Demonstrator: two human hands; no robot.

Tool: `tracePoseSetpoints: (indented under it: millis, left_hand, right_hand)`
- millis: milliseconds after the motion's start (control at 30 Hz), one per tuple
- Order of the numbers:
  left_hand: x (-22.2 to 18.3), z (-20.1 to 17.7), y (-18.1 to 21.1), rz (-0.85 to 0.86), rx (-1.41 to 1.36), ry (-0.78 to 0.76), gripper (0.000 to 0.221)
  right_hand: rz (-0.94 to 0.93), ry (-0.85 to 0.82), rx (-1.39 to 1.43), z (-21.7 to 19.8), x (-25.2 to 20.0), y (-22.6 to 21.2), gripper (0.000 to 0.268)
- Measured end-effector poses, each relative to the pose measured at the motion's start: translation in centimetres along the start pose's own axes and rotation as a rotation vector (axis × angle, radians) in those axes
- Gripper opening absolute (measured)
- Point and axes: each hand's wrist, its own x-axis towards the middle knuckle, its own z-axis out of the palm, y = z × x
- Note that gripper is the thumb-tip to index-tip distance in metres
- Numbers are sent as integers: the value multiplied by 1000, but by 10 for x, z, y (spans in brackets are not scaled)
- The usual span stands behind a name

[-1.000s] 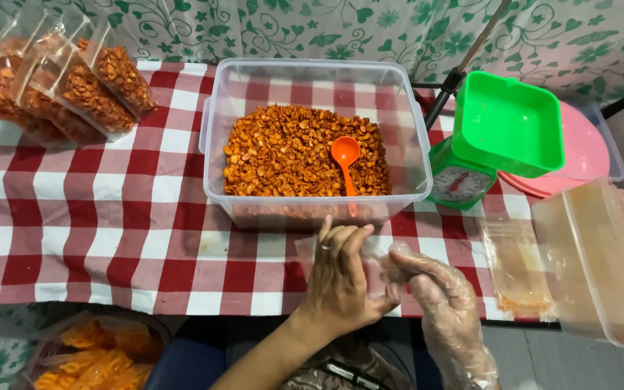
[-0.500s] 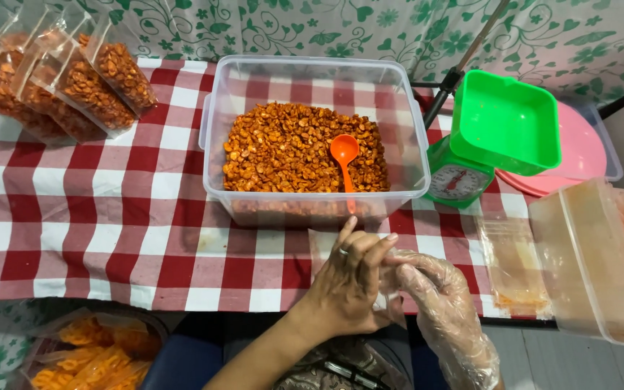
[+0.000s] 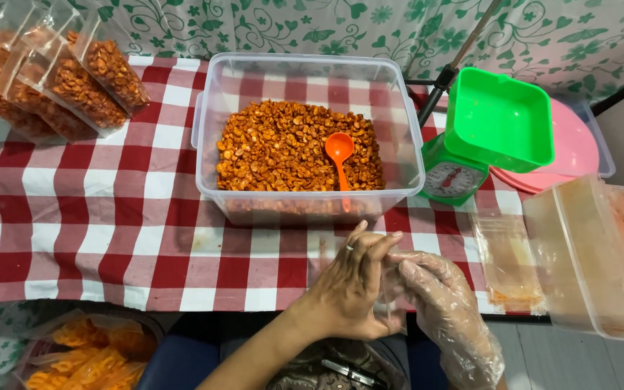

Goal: Scooping small snacks from a large container into individual plastic bags using a small scoop and weighing them on a scale.

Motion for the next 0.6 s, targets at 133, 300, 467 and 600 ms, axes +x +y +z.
tracePoseSetpoints:
  millis: [133,300,467,600]
  left_hand:
    - [0,-1,1,0,-23,-23,120]
    - [1,-1,1,-22,190,60,95]
    - [-6,6,1,-49,368,-63,95]
    - [-4,3,4,-21,455,-31,83]
  right_hand:
    - [43,8,14,2,-3,-4,26]
    - [-37,3,-286,25,-21,-27,38]
    - [-105,-146,-438,22,-19,-36,31]
    - [-68,14,-684,22,-19,-41,24]
